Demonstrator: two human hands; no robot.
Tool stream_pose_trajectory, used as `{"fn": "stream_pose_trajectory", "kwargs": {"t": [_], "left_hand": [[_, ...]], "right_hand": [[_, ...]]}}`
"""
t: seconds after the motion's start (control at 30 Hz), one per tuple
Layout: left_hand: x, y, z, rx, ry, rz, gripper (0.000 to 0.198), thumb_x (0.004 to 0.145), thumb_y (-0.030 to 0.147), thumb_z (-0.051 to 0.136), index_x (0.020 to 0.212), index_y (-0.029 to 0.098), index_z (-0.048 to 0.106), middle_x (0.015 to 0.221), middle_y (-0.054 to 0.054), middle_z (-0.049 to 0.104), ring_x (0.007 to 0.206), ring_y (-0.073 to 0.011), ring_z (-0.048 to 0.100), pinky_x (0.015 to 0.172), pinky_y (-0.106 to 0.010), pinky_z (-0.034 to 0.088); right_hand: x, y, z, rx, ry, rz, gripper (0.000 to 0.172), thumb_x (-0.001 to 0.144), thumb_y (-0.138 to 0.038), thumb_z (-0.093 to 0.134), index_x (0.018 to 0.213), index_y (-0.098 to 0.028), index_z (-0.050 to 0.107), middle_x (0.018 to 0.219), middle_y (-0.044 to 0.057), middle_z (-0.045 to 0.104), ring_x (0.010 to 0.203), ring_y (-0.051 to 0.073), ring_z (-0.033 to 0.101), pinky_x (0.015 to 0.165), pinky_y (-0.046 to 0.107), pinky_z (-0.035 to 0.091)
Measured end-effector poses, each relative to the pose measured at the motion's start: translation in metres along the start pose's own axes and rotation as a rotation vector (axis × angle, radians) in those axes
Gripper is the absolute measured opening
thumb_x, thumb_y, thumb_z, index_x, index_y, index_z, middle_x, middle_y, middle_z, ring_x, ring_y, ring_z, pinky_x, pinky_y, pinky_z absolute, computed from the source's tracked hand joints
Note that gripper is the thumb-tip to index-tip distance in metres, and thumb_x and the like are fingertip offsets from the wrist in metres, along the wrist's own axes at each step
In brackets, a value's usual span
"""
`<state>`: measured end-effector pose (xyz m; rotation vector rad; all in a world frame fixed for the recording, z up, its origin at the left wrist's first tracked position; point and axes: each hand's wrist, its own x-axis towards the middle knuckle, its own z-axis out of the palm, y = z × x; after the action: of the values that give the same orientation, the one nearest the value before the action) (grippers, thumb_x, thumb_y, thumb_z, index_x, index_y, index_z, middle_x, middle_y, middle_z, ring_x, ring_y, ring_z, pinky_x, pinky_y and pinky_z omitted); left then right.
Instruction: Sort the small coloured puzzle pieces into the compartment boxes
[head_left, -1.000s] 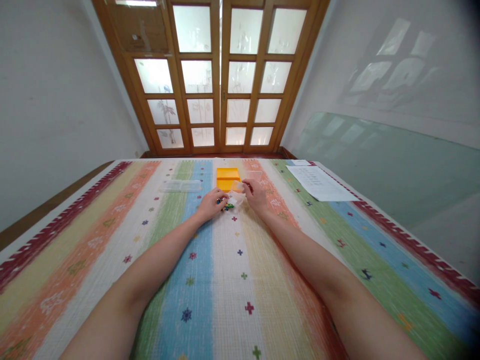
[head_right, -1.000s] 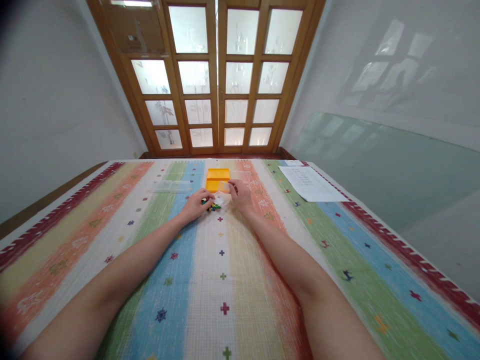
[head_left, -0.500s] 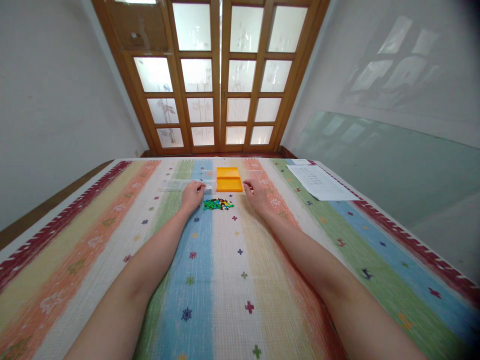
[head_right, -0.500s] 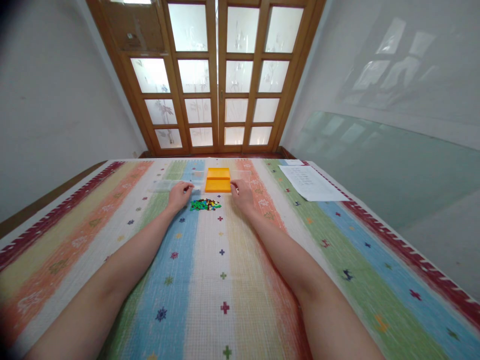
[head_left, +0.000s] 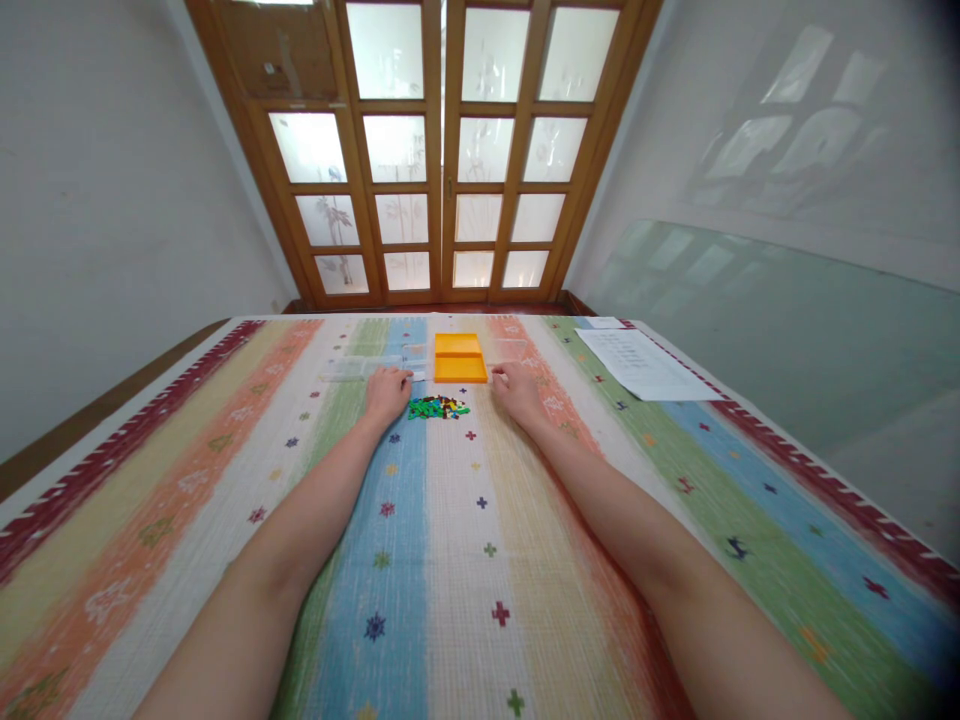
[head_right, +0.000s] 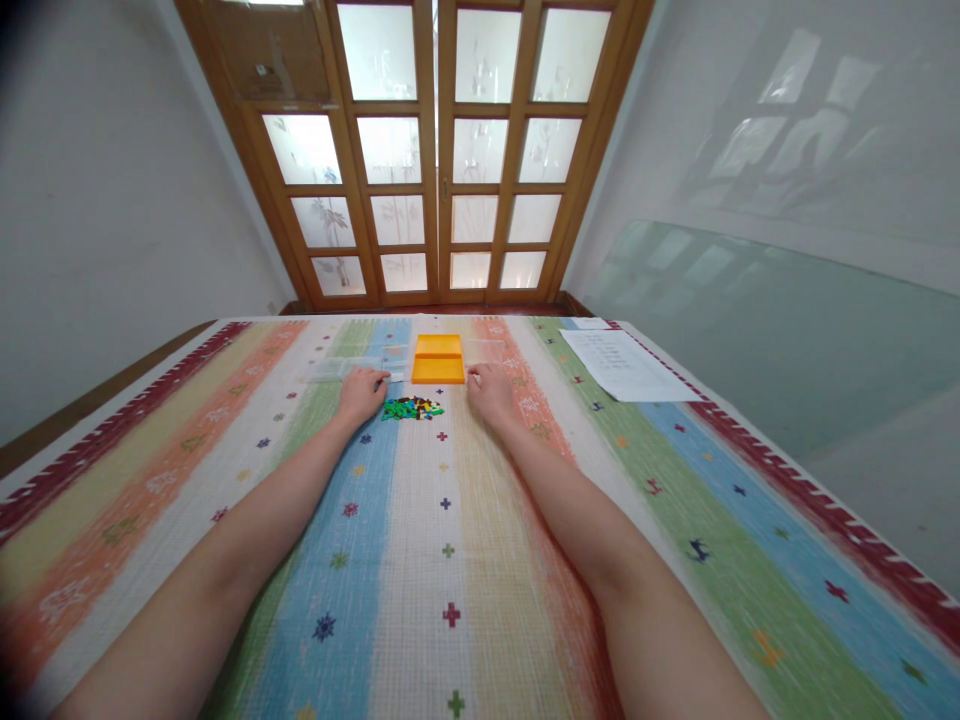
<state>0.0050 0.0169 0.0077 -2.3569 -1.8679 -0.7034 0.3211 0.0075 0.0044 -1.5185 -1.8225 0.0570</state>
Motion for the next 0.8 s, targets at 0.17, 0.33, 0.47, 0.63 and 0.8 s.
{"fn": "stream_pose_trajectory", "kwargs": {"t": [0.17, 0.33, 0.47, 0.63, 0.8], "left_hand": [[-0.001, 0.001, 0.001, -0.003, -0.010, -0.034, 0.034, 0.099, 0.029, 0.050, 0.120, 0.021, 0.075, 0.118, -0.011, 0.074, 0.112, -0.0274, 0.062, 0.103, -0.040, 0.043], [-0.002, 0.002, 0.000, 0.011, -0.008, -0.055, 0.036, 0.099, 0.029, 0.049, 0.124, 0.020, 0.074, 0.123, -0.012, 0.073, 0.115, -0.0278, 0.063, 0.103, -0.039, 0.044], [-0.003, 0.003, 0.001, 0.010, -0.010, -0.057, 0.037, 0.099, 0.029, 0.049, 0.126, 0.019, 0.072, 0.125, -0.013, 0.073, 0.116, -0.0283, 0.064, 0.103, -0.040, 0.046], [-0.003, 0.005, 0.001, -0.051, -0.020, -0.080, 0.038, 0.098, 0.028, 0.051, 0.130, 0.020, 0.069, 0.128, -0.012, 0.071, 0.120, -0.0266, 0.063, 0.107, -0.038, 0.045], [-0.004, 0.007, -0.002, -0.084, -0.017, -0.094, 0.035, 0.097, 0.028, 0.053, 0.128, 0.022, 0.068, 0.124, -0.010, 0.072, 0.116, -0.0259, 0.064, 0.106, -0.038, 0.047]], "right_hand": [[-0.003, 0.002, -0.002, -0.123, -0.085, -0.017, 0.027, 0.095, -0.023, 0.055, 0.113, -0.018, 0.073, 0.119, 0.013, 0.071, 0.117, 0.028, 0.058, 0.102, 0.040, 0.043], [-0.004, 0.004, -0.002, -0.166, -0.138, -0.003, 0.028, 0.097, -0.024, 0.055, 0.118, -0.018, 0.072, 0.123, 0.014, 0.069, 0.121, 0.028, 0.057, 0.105, 0.041, 0.042], [-0.004, 0.005, -0.001, -0.142, -0.150, -0.027, 0.029, 0.099, -0.024, 0.053, 0.120, -0.018, 0.071, 0.124, 0.014, 0.069, 0.119, 0.026, 0.059, 0.103, 0.037, 0.045], [-0.002, 0.007, -0.001, -0.139, -0.151, -0.034, 0.027, 0.098, -0.024, 0.054, 0.118, -0.018, 0.071, 0.122, 0.013, 0.069, 0.120, 0.025, 0.059, 0.104, 0.036, 0.045], [0.002, 0.014, 0.002, -0.133, -0.187, -0.045, 0.029, 0.097, -0.024, 0.055, 0.121, -0.018, 0.070, 0.125, 0.013, 0.068, 0.121, 0.025, 0.059, 0.105, 0.036, 0.045]]}}
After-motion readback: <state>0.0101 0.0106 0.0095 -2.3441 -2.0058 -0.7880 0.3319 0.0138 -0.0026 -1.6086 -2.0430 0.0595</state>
